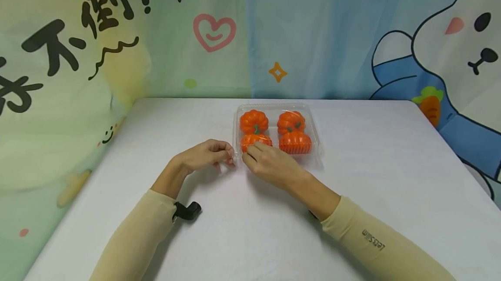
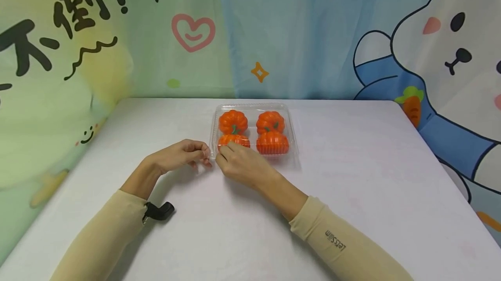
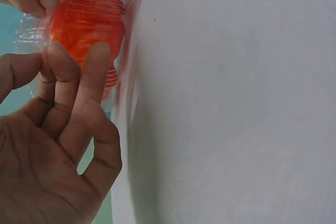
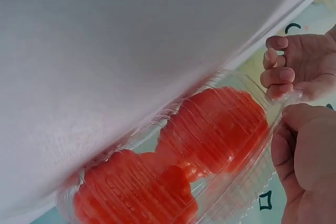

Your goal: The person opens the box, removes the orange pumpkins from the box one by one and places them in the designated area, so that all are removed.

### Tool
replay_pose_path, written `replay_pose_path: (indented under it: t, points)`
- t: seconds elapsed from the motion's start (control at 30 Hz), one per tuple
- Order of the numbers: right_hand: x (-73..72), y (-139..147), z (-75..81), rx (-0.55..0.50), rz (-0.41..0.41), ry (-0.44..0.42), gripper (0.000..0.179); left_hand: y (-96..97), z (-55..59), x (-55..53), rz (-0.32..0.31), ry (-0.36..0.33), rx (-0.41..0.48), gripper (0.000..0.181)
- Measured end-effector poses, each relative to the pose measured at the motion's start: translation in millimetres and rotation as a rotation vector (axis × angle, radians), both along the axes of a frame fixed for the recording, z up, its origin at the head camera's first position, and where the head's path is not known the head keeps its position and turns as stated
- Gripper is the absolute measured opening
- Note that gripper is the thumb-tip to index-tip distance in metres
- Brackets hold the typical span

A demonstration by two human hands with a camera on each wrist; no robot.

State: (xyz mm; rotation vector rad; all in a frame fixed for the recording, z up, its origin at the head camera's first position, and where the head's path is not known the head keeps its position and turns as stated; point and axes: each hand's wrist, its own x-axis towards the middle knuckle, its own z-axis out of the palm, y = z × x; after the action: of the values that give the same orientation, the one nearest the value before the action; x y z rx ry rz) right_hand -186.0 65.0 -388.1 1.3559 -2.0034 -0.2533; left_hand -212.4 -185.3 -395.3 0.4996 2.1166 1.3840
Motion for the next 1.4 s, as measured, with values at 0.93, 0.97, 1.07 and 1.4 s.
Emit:
replay_pose_path:
  t: [0.93, 0.97, 1.07, 1.4]
  points:
    - [-5.4, 8.5, -5.8, 0.006, -0.013, 0.059, 0.006, 14.2, -15.2, 1.9, 0.116, -0.052, 0.108, 0.017]
    - [-5.7, 8.7, -6.0, 0.006, -0.016, 0.064, 0.006, 15.3, -15.6, 1.7, 0.123, -0.050, 0.106, 0.017]
    - [-6.3, 8.5, -6.3, -0.006, -0.024, 0.068, 0.005, 18.9, -14.9, 1.9, 0.162, -0.047, 0.094, 0.016]
    - [-8.5, 5.8, 6.2, -0.162, -0.013, 0.038, 0.008, 18.8, -15.6, 5.0, 0.172, 0.027, 0.035, 0.015]
